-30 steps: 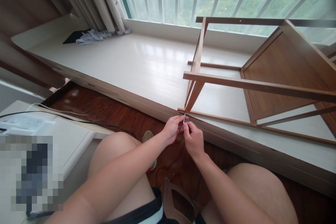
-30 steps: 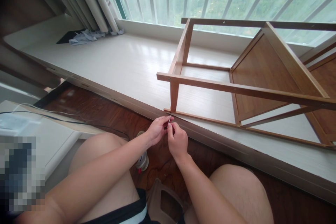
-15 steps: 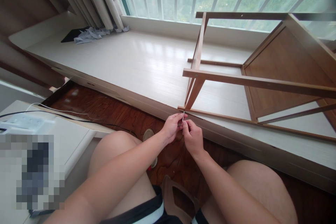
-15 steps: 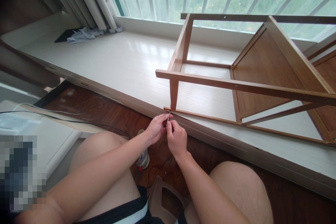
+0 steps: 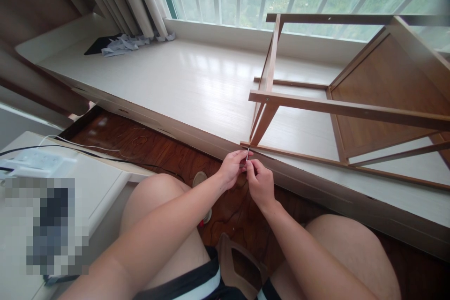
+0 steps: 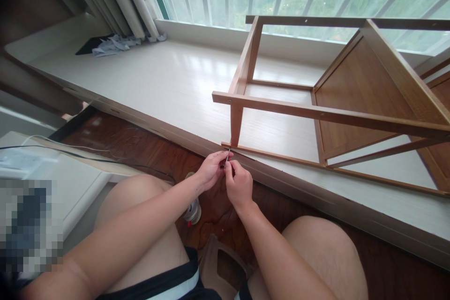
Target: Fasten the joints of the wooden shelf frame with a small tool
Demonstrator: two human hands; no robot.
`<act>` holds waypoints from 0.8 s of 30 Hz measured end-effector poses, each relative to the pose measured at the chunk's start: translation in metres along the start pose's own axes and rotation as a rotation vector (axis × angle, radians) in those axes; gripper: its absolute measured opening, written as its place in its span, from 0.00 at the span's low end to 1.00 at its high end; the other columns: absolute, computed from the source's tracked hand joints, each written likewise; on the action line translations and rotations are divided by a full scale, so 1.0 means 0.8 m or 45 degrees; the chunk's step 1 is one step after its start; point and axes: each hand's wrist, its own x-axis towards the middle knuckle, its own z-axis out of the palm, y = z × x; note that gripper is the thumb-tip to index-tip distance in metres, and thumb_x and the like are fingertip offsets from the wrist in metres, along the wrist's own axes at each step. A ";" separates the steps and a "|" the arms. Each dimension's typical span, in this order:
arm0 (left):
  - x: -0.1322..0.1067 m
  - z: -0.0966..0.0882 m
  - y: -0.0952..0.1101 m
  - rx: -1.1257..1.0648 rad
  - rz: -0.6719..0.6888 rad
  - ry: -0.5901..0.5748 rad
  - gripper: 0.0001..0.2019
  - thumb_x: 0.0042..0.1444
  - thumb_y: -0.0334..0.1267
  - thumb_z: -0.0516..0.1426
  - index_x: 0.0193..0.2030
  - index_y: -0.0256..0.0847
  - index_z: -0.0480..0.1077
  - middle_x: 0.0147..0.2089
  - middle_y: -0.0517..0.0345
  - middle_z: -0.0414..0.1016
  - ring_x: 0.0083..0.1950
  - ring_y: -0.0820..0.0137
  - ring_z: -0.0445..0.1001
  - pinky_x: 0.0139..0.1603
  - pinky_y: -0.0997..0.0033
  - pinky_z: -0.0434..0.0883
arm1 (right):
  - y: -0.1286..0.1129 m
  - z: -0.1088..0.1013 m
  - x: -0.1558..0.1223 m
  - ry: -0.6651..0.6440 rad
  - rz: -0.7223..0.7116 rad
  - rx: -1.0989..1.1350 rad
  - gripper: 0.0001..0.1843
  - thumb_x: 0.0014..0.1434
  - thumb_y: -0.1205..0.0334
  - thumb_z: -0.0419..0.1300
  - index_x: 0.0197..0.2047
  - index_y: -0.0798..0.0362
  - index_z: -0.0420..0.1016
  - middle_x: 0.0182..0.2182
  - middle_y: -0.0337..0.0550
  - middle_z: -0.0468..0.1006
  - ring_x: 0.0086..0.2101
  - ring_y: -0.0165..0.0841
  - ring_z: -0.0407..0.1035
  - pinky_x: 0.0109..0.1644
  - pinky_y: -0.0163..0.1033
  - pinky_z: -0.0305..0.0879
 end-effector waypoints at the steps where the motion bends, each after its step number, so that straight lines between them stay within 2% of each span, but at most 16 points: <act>1: 0.001 0.000 0.000 0.003 -0.002 -0.004 0.14 0.47 0.44 0.64 0.35 0.34 0.75 0.28 0.59 0.68 0.27 0.79 0.65 0.27 0.79 0.62 | 0.000 -0.001 0.000 0.001 0.005 0.004 0.16 0.65 0.53 0.48 0.33 0.50 0.72 0.23 0.41 0.73 0.25 0.33 0.65 0.31 0.35 0.56; 4: 0.003 -0.002 0.001 0.022 -0.012 -0.008 0.14 0.47 0.43 0.63 0.36 0.34 0.74 0.28 0.59 0.68 0.27 0.79 0.66 0.25 0.80 0.62 | -0.002 0.001 0.001 -0.006 0.039 0.109 0.16 0.64 0.52 0.49 0.32 0.50 0.72 0.23 0.40 0.72 0.25 0.32 0.64 0.31 0.36 0.57; 6: 0.004 -0.003 0.003 0.043 -0.017 -0.033 0.14 0.48 0.44 0.62 0.36 0.34 0.73 0.25 0.60 0.67 0.23 0.78 0.65 0.21 0.79 0.61 | -0.002 0.005 0.001 -0.037 0.117 0.323 0.16 0.63 0.51 0.50 0.30 0.51 0.71 0.21 0.39 0.70 0.22 0.31 0.62 0.29 0.35 0.56; 11: 0.003 -0.005 0.007 0.098 -0.127 -0.126 0.17 0.51 0.48 0.60 0.41 0.36 0.69 0.18 0.69 0.58 0.13 0.79 0.58 0.14 0.78 0.58 | -0.001 0.017 0.001 -0.292 0.596 1.298 0.14 0.60 0.49 0.54 0.33 0.50 0.68 0.20 0.34 0.67 0.16 0.26 0.53 0.18 0.32 0.49; 14: 0.002 -0.004 0.011 0.093 -0.142 -0.099 0.17 0.49 0.46 0.62 0.40 0.36 0.68 0.19 0.70 0.57 0.13 0.81 0.58 0.14 0.80 0.57 | 0.000 0.017 0.004 -0.477 0.779 1.680 0.10 0.58 0.53 0.56 0.34 0.50 0.68 0.21 0.33 0.66 0.16 0.25 0.53 0.18 0.30 0.50; 16: 0.002 -0.003 0.013 0.092 -0.146 -0.097 0.17 0.49 0.46 0.62 0.39 0.36 0.68 0.18 0.70 0.57 0.12 0.81 0.57 0.13 0.80 0.56 | 0.002 0.016 0.006 -0.524 0.810 1.727 0.10 0.58 0.53 0.56 0.35 0.51 0.68 0.20 0.33 0.66 0.16 0.25 0.53 0.17 0.30 0.51; 18: 0.003 -0.001 0.014 0.100 -0.155 -0.074 0.17 0.48 0.46 0.63 0.38 0.36 0.67 0.18 0.69 0.57 0.12 0.81 0.57 0.11 0.79 0.55 | 0.003 0.017 0.007 -0.509 0.793 1.647 0.12 0.59 0.50 0.56 0.35 0.51 0.69 0.20 0.34 0.68 0.16 0.25 0.55 0.16 0.30 0.51; 22: 0.006 0.002 0.014 0.079 -0.113 -0.012 0.16 0.45 0.44 0.65 0.32 0.38 0.64 0.21 0.66 0.62 0.15 0.79 0.62 0.11 0.80 0.55 | 0.006 0.022 0.005 -0.356 0.667 1.226 0.20 0.59 0.43 0.53 0.35 0.53 0.69 0.18 0.36 0.70 0.14 0.25 0.57 0.13 0.29 0.48; 24: 0.007 0.001 0.012 0.069 -0.098 -0.045 0.17 0.45 0.44 0.65 0.30 0.38 0.62 0.20 0.67 0.61 0.14 0.79 0.61 0.11 0.79 0.56 | 0.006 0.023 0.004 -0.266 0.541 1.053 0.20 0.59 0.42 0.53 0.35 0.53 0.69 0.18 0.35 0.70 0.13 0.24 0.56 0.13 0.29 0.47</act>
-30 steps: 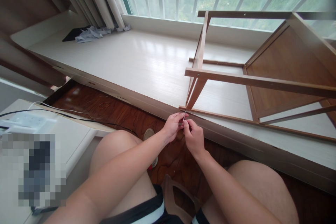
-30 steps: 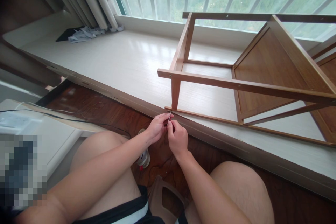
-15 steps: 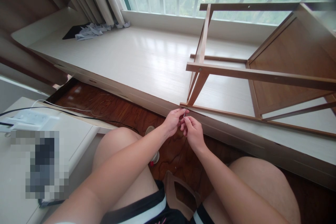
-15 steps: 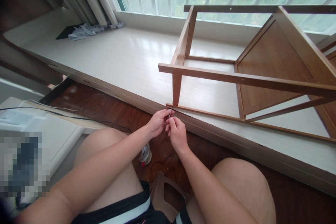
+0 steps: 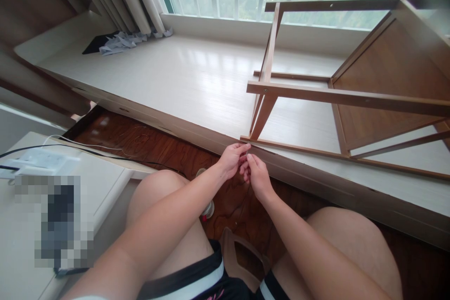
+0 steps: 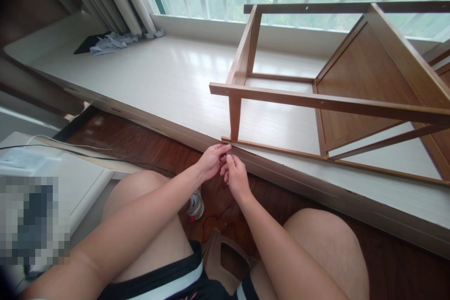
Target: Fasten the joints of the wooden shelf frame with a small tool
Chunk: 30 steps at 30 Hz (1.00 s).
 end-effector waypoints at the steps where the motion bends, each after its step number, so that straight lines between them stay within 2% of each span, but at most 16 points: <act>1: 0.000 -0.001 -0.001 0.005 -0.006 -0.034 0.17 0.46 0.45 0.64 0.30 0.38 0.61 0.19 0.67 0.60 0.13 0.78 0.60 0.11 0.78 0.58 | 0.000 0.000 -0.001 0.008 -0.061 -0.053 0.20 0.59 0.43 0.53 0.34 0.53 0.69 0.18 0.35 0.70 0.13 0.24 0.55 0.13 0.29 0.48; 5: 0.002 -0.003 -0.004 0.034 -0.029 -0.147 0.17 0.48 0.48 0.62 0.29 0.39 0.60 0.17 0.68 0.59 0.11 0.75 0.60 0.09 0.73 0.60 | -0.003 0.001 -0.003 0.025 -0.184 -0.179 0.16 0.59 0.46 0.56 0.36 0.52 0.68 0.18 0.33 0.68 0.15 0.24 0.56 0.16 0.29 0.51; 8: 0.005 -0.002 -0.004 0.010 -0.001 -0.127 0.17 0.47 0.46 0.63 0.28 0.38 0.61 0.18 0.65 0.62 0.13 0.74 0.63 0.09 0.75 0.59 | -0.004 0.000 -0.002 0.111 -0.247 -0.244 0.14 0.58 0.49 0.58 0.36 0.52 0.70 0.18 0.33 0.68 0.16 0.25 0.57 0.18 0.30 0.53; 10: 0.005 0.000 -0.003 -0.001 -0.010 -0.125 0.17 0.47 0.46 0.63 0.26 0.38 0.60 0.17 0.66 0.60 0.12 0.74 0.62 0.10 0.75 0.59 | -0.005 -0.002 -0.002 0.122 -0.222 -0.175 0.14 0.58 0.49 0.58 0.34 0.52 0.70 0.18 0.33 0.67 0.16 0.25 0.57 0.18 0.31 0.52; 12: 0.004 0.002 -0.002 0.004 -0.056 -0.135 0.19 0.47 0.46 0.63 0.24 0.39 0.58 0.15 0.68 0.58 0.11 0.75 0.60 0.11 0.74 0.61 | -0.008 -0.003 -0.001 0.061 -0.108 0.043 0.14 0.58 0.50 0.57 0.33 0.52 0.70 0.18 0.33 0.68 0.15 0.24 0.55 0.16 0.30 0.50; 17: 0.000 0.005 0.000 0.016 -0.133 -0.048 0.18 0.47 0.47 0.63 0.25 0.37 0.61 0.17 0.67 0.60 0.12 0.78 0.60 0.12 0.75 0.63 | -0.015 -0.010 0.002 -0.299 0.325 0.763 0.07 0.58 0.58 0.58 0.33 0.52 0.69 0.22 0.33 0.67 0.18 0.23 0.56 0.18 0.29 0.52; 21: -0.002 0.004 0.000 -0.024 -0.088 0.007 0.14 0.50 0.44 0.61 0.36 0.35 0.69 0.19 0.67 0.61 0.13 0.79 0.60 0.12 0.77 0.63 | -0.017 -0.014 0.005 -0.374 0.428 0.936 0.06 0.60 0.61 0.56 0.33 0.53 0.69 0.23 0.34 0.68 0.18 0.23 0.56 0.19 0.29 0.54; 25: -0.001 0.001 0.001 -0.010 -0.052 -0.030 0.13 0.51 0.41 0.60 0.40 0.35 0.69 0.21 0.67 0.61 0.13 0.80 0.59 0.12 0.78 0.61 | -0.016 -0.011 0.004 -0.307 0.382 0.811 0.08 0.60 0.57 0.55 0.34 0.53 0.68 0.22 0.34 0.69 0.17 0.23 0.57 0.18 0.29 0.54; 30: 0.000 0.001 -0.001 -0.027 -0.054 -0.080 0.15 0.49 0.44 0.61 0.39 0.37 0.67 0.21 0.67 0.61 0.12 0.77 0.59 0.12 0.73 0.63 | -0.012 -0.007 0.004 -0.030 0.153 0.253 0.18 0.58 0.45 0.56 0.38 0.52 0.67 0.20 0.36 0.71 0.15 0.25 0.57 0.15 0.30 0.52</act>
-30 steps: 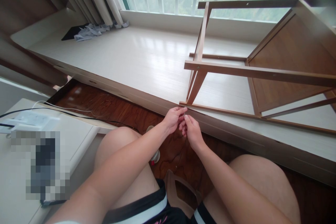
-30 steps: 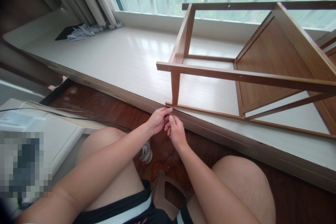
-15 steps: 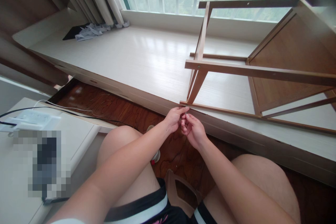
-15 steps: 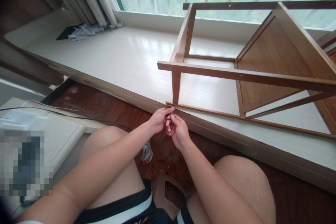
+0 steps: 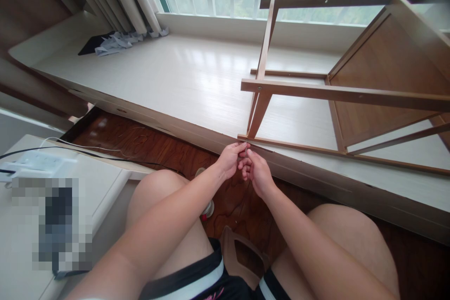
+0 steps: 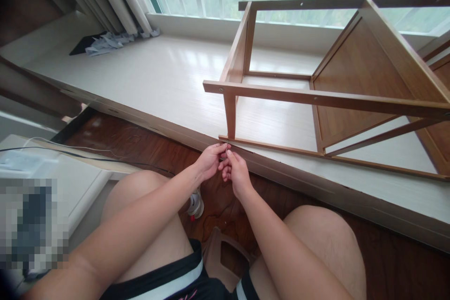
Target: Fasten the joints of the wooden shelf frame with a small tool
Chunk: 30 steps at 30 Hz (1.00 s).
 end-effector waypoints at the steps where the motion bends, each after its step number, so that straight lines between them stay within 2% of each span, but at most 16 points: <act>1: 0.000 0.000 -0.001 -0.002 0.010 0.002 0.15 0.49 0.44 0.62 0.39 0.37 0.67 0.21 0.66 0.62 0.13 0.76 0.60 0.12 0.72 0.62 | 0.001 0.000 0.000 0.058 -0.077 -0.118 0.19 0.58 0.44 0.56 0.37 0.52 0.67 0.20 0.35 0.71 0.15 0.25 0.57 0.15 0.29 0.51; 5: 0.003 0.001 -0.002 -0.024 0.064 0.031 0.14 0.46 0.42 0.64 0.33 0.37 0.66 0.22 0.64 0.64 0.16 0.76 0.63 0.14 0.74 0.61 | 0.005 0.000 -0.001 0.239 -0.333 -0.441 0.20 0.55 0.43 0.59 0.37 0.52 0.69 0.19 0.34 0.70 0.15 0.25 0.58 0.16 0.30 0.53; 9: 0.005 -0.001 0.000 -0.022 0.071 0.067 0.15 0.45 0.42 0.65 0.28 0.37 0.64 0.20 0.64 0.63 0.17 0.77 0.63 0.16 0.76 0.59 | 0.004 0.003 -0.004 0.260 -0.407 -0.470 0.18 0.54 0.44 0.60 0.33 0.53 0.70 0.20 0.35 0.71 0.17 0.25 0.59 0.18 0.30 0.56; 13: 0.005 -0.004 0.004 0.048 -0.016 0.017 0.17 0.46 0.46 0.64 0.25 0.38 0.62 0.19 0.65 0.62 0.13 0.79 0.59 0.14 0.76 0.59 | 0.005 0.006 -0.003 0.099 -0.227 -0.079 0.17 0.57 0.47 0.57 0.33 0.53 0.71 0.21 0.35 0.70 0.15 0.23 0.56 0.15 0.29 0.50; 17: 0.001 -0.001 0.007 0.070 -0.076 0.118 0.17 0.44 0.46 0.65 0.26 0.37 0.63 0.19 0.65 0.63 0.13 0.80 0.59 0.14 0.77 0.60 | 0.002 0.005 -0.003 -0.163 0.089 0.421 0.11 0.59 0.54 0.58 0.34 0.53 0.69 0.22 0.34 0.68 0.17 0.23 0.55 0.16 0.28 0.51; 19: -0.002 0.003 0.008 0.053 -0.100 0.176 0.16 0.46 0.47 0.63 0.30 0.36 0.67 0.19 0.65 0.63 0.13 0.79 0.60 0.13 0.77 0.60 | -0.001 0.005 -0.004 -0.269 0.198 0.567 0.08 0.59 0.57 0.57 0.33 0.52 0.68 0.23 0.33 0.67 0.18 0.23 0.55 0.17 0.28 0.52; 22: -0.006 0.007 0.008 0.012 -0.128 0.181 0.16 0.50 0.47 0.60 0.40 0.36 0.70 0.18 0.68 0.60 0.13 0.79 0.59 0.13 0.77 0.61 | -0.003 0.006 -0.005 -0.306 0.215 0.626 0.06 0.60 0.59 0.57 0.33 0.52 0.67 0.24 0.34 0.67 0.19 0.23 0.55 0.17 0.28 0.51; 26: -0.007 0.007 0.007 0.058 -0.103 0.123 0.16 0.52 0.46 0.59 0.44 0.38 0.70 0.18 0.69 0.57 0.12 0.79 0.56 0.12 0.77 0.60 | 0.004 0.005 -0.001 -0.188 0.151 0.411 0.10 0.60 0.53 0.56 0.34 0.51 0.65 0.23 0.34 0.68 0.17 0.24 0.55 0.17 0.29 0.50; 30: -0.002 0.006 0.000 0.089 0.019 0.076 0.13 0.49 0.44 0.61 0.37 0.36 0.72 0.22 0.63 0.65 0.15 0.79 0.60 0.15 0.77 0.58 | 0.006 -0.001 0.000 0.146 -0.120 -0.234 0.18 0.59 0.42 0.52 0.36 0.50 0.64 0.21 0.35 0.69 0.16 0.27 0.57 0.18 0.32 0.50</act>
